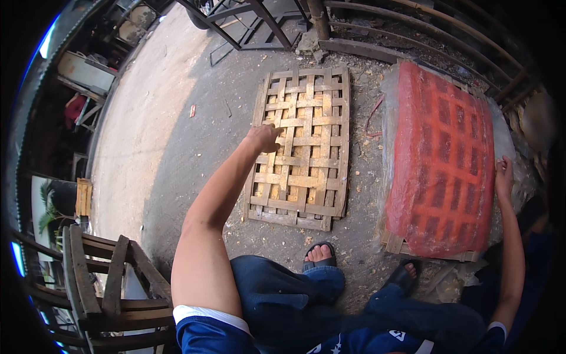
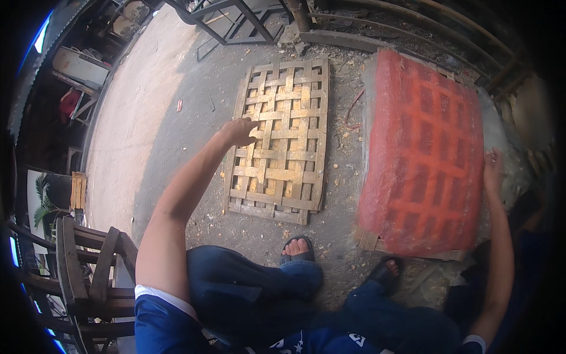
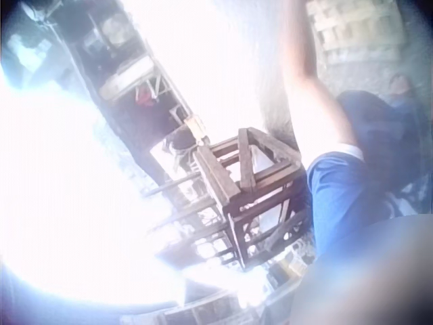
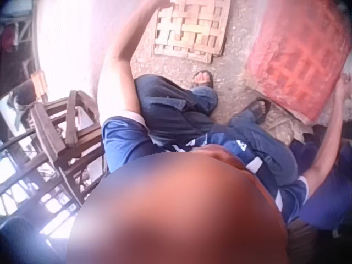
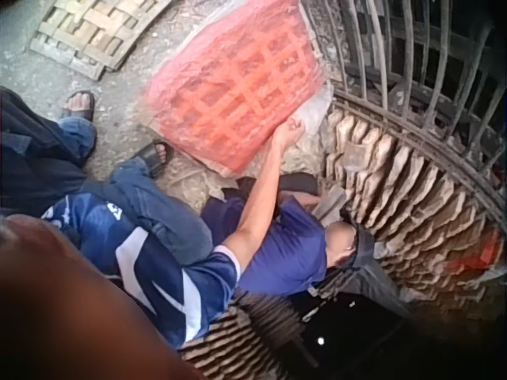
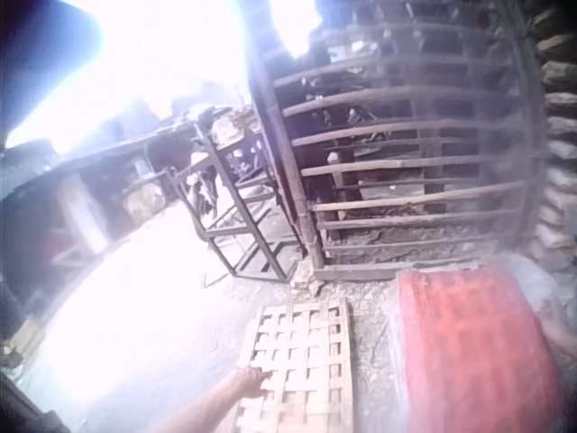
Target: The person assembles a tray by placing a red plastic sheet on the ground, positioning a wooden lattice frame on top, and covering it with a clear plastic sheet. The person smooths and adjusts the layers to secure the assembly.
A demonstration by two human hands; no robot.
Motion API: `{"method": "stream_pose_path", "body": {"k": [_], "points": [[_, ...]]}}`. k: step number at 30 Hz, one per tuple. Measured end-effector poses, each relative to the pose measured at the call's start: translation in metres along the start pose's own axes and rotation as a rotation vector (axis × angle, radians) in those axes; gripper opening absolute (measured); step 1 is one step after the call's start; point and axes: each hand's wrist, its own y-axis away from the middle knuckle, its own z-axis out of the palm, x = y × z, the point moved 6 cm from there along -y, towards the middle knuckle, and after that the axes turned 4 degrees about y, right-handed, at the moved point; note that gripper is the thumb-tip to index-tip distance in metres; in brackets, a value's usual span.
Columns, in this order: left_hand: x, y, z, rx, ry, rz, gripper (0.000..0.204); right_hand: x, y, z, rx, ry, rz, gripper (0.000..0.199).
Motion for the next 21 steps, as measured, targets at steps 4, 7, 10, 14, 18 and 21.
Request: {"method": "stream_pose_path", "body": {"k": [4, 7, 10, 14, 18, 21], "points": [[0.017, 0.000, 0.005, -0.032, -0.012, 0.061, 0.063, -0.082, 0.028, -0.015, 0.114, 0.089, -0.312, 0.041], [0.027, -0.010, 0.008, -0.024, -0.030, 0.083, 0.063, -0.158, 0.071, -0.019, 0.058, 0.100, -0.502, 0.040], [0.023, -0.017, 0.011, -0.047, -0.039, 0.101, 0.063, -0.221, 0.115, -0.011, -0.035, 0.099, -0.636, 0.041], [0.038, -0.019, 0.011, -0.073, -0.068, 0.106, 0.058, -0.265, 0.156, -0.010, -0.165, 0.165, -0.894, 0.042], [0.045, -0.024, 0.019, -0.074, -0.105, 0.092, 0.058, -0.275, 0.171, -0.004, -0.241, 0.068, -0.998, 0.041], [0.044, -0.029, 0.028, -0.146, -0.108, 0.037, 0.063, -0.278, 0.171, 0.000, -0.262, 0.012, -0.971, 0.040]]}}
